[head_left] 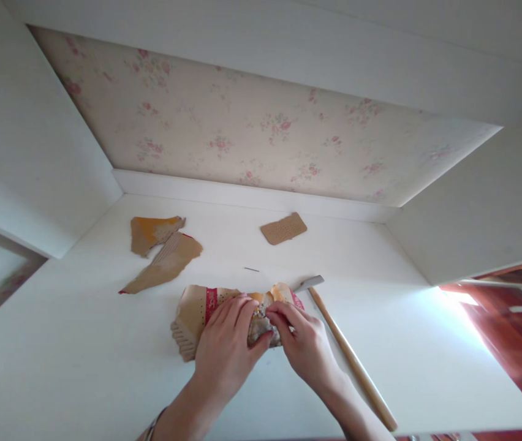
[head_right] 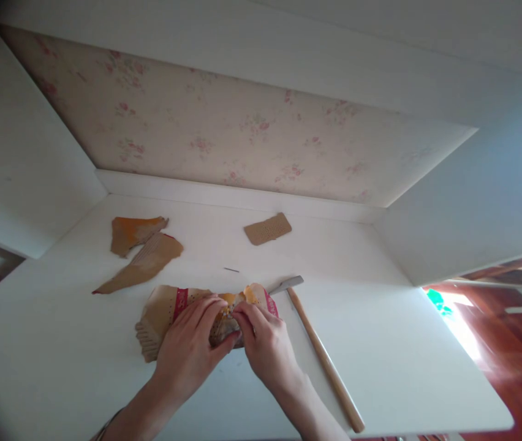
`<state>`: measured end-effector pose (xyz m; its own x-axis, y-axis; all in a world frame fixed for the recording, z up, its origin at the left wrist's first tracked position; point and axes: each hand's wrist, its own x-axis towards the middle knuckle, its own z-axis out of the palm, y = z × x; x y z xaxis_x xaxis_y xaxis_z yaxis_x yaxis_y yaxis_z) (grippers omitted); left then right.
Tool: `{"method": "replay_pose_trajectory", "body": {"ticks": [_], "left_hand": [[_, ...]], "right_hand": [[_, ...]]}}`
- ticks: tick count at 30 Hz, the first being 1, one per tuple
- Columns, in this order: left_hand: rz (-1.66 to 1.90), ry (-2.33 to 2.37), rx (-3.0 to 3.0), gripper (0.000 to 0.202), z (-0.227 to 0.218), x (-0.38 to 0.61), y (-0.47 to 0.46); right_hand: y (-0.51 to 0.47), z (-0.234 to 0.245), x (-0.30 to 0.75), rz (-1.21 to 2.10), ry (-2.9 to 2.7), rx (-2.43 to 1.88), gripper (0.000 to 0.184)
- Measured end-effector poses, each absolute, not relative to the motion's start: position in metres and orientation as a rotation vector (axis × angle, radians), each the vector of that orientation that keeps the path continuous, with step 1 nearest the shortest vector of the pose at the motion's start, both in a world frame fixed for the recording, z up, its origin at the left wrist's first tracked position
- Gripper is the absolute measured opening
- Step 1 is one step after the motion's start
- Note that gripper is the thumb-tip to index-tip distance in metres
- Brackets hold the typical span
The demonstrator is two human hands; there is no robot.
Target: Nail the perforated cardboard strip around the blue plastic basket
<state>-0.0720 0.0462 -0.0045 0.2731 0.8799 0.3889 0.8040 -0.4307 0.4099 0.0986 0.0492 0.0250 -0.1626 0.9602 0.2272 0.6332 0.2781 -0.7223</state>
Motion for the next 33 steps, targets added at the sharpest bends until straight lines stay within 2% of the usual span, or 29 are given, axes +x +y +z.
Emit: {"method": "replay_pose_trajectory", "body": {"ticks": [16,19,21,27,33], "left_hand": [[0.73,1.53,2.282,0.018,0.018,-0.069,0.054],[0.735,1.554,2.295,0.015,0.017,-0.067,0.054],[0.737,1.544,2.291,0.016,0.017,-0.067,0.054],[0.712,1.466,2.231,0.019,0.016,-0.072,0.053],[0.574,1.52,2.255,0.033,0.023,-0.069,0.051]], "right_hand": [[0.043,0.013,0.098,0.823,-1.731,-1.502,0.007],[0.045,0.017,0.097,0.823,-1.784,-1.472,0.017],[0.047,0.02,0.098,0.776,-1.831,-1.452,0.018],[0.051,0.026,0.102,0.797,-1.711,-1.511,0.003],[0.042,0.027,0.104,0.864,-1.663,-1.554,0.008]]}}
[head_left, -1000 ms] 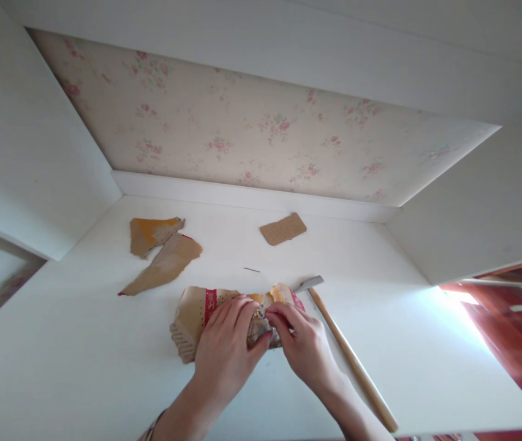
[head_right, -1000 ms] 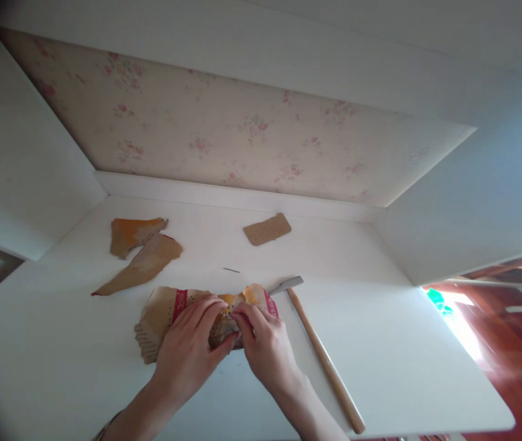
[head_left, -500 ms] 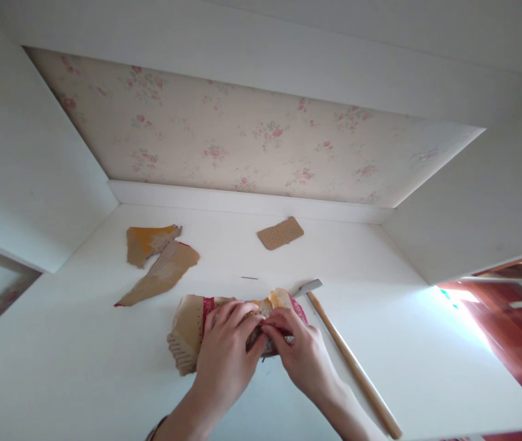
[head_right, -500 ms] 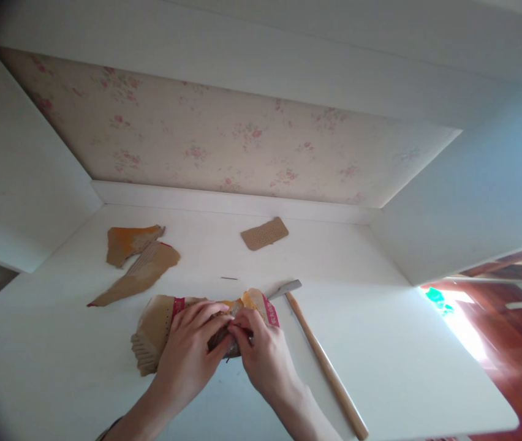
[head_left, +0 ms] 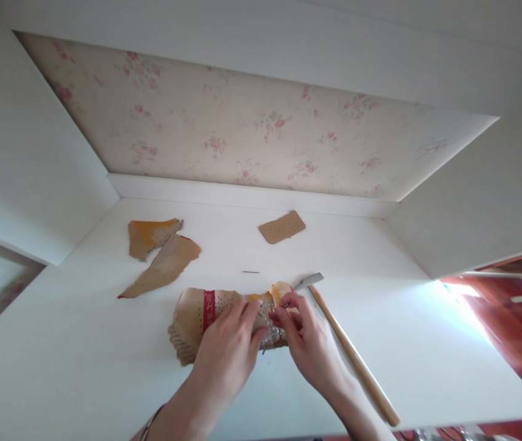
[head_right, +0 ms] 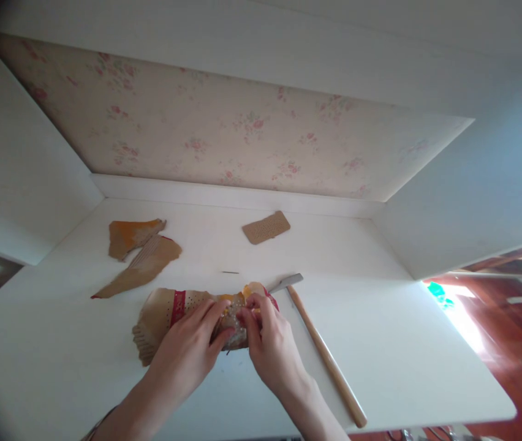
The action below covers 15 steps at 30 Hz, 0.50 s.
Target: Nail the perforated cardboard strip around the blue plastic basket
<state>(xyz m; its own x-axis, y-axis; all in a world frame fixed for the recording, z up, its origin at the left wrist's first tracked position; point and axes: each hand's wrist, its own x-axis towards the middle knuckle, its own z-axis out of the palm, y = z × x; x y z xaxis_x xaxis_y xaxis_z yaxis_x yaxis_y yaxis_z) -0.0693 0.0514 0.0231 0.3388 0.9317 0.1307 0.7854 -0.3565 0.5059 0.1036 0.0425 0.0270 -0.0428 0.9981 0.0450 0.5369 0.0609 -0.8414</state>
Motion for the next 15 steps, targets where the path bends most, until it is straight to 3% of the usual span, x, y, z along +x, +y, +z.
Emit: {"method": "replay_pose_trajectory", "body": {"ticks": [6,15], "left_hand": [[0.693,1.31,2.066,0.035,0.028,-0.062,0.065],[0.749,1.418,1.919,0.036,0.018,-0.064,0.063]], "right_hand": [[0.037,0.025,0.101,0.862,-1.577,-1.524,0.013],[0.042,0.025,0.095,0.619,-1.621,-1.468,0.012]]}}
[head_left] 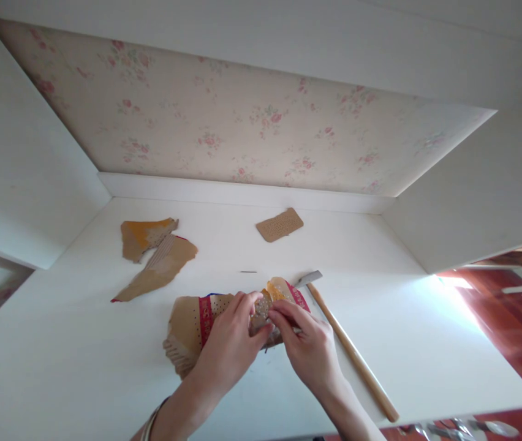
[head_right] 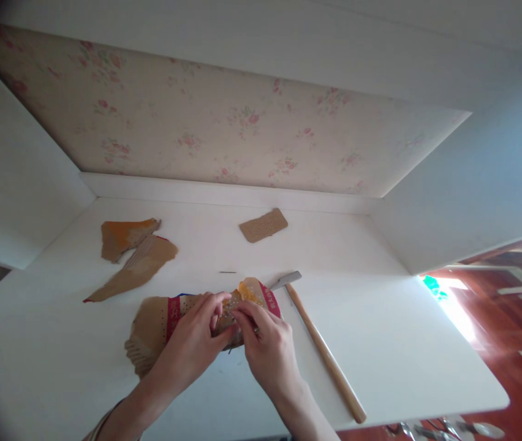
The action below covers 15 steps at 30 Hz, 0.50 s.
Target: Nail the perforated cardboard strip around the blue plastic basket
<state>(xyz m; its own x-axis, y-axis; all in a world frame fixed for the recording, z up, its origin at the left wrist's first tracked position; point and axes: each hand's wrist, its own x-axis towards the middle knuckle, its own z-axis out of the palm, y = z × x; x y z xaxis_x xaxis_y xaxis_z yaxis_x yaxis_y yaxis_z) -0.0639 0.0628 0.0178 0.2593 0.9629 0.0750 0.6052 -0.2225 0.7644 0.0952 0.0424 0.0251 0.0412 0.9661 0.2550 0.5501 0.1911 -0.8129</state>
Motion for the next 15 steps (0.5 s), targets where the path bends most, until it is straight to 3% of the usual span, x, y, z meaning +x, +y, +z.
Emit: {"method": "replay_pose_trajectory", "body": {"ticks": [15], "left_hand": [[0.81,1.351,1.893,0.035,0.0169,-0.0627,0.0637]], "right_hand": [[0.0474,0.0256,0.0871,0.565,-1.816,-1.429,0.019]]}}
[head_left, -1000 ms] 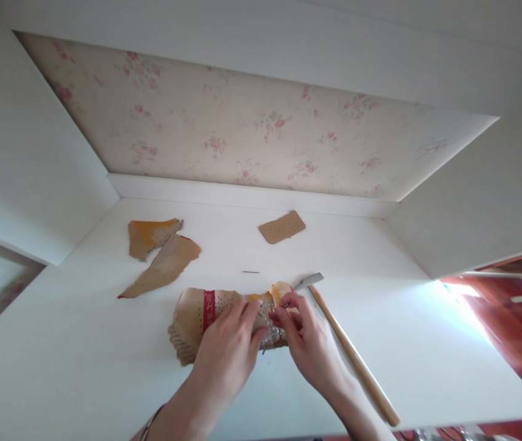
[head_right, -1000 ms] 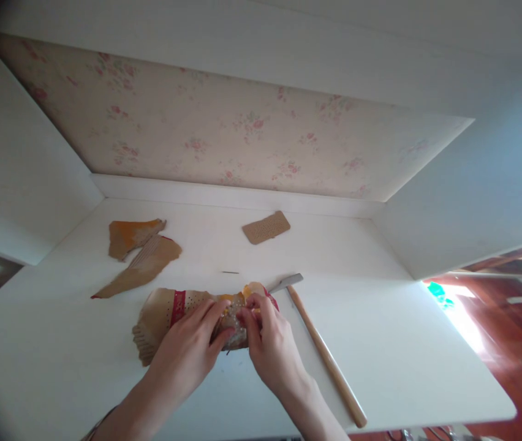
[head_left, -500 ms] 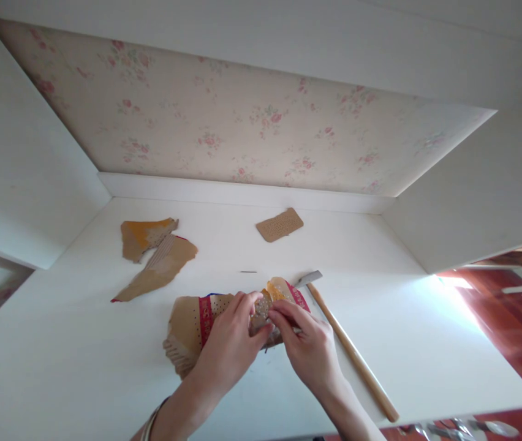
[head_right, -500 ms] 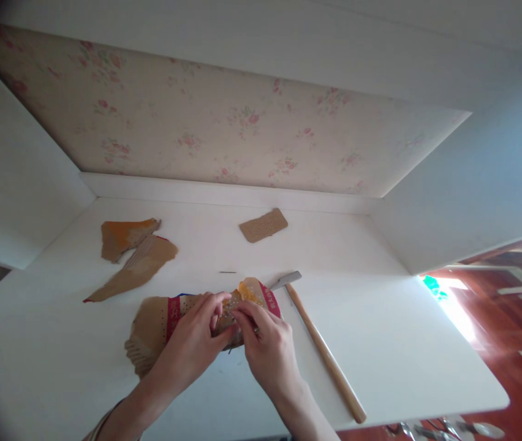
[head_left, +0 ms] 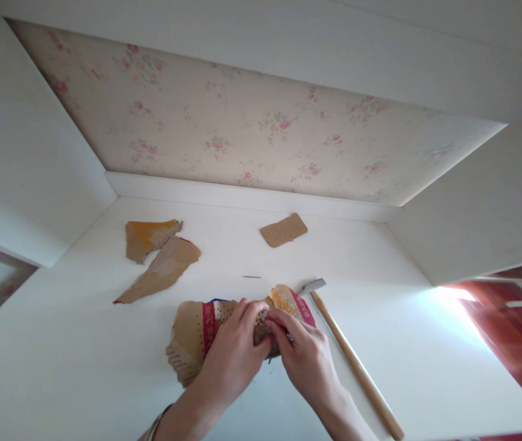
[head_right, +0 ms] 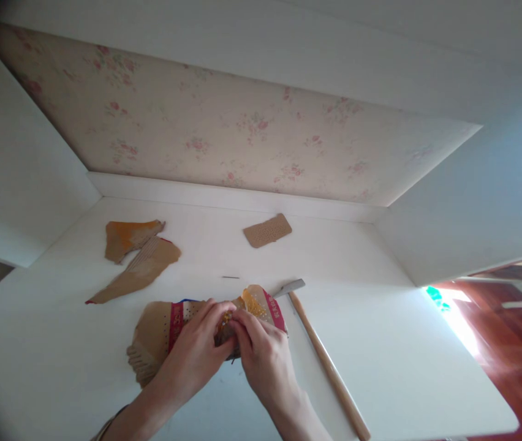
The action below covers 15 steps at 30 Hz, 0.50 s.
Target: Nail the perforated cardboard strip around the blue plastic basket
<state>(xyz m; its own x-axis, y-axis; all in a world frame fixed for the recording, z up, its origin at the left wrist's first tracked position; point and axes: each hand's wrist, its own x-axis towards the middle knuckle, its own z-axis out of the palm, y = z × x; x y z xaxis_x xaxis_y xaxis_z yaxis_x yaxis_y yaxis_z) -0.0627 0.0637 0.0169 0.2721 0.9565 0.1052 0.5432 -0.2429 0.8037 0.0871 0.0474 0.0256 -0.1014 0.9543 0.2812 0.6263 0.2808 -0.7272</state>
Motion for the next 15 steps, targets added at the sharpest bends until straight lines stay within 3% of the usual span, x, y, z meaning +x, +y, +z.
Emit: {"method": "replay_pose_trajectory", "body": {"ticks": [15], "left_hand": [[0.832,1.145,1.893,0.036,0.0156,-0.0693,0.0621]], "right_hand": [[0.0488,0.0273,0.0952,0.79,-1.743,-1.558,0.023]]}}
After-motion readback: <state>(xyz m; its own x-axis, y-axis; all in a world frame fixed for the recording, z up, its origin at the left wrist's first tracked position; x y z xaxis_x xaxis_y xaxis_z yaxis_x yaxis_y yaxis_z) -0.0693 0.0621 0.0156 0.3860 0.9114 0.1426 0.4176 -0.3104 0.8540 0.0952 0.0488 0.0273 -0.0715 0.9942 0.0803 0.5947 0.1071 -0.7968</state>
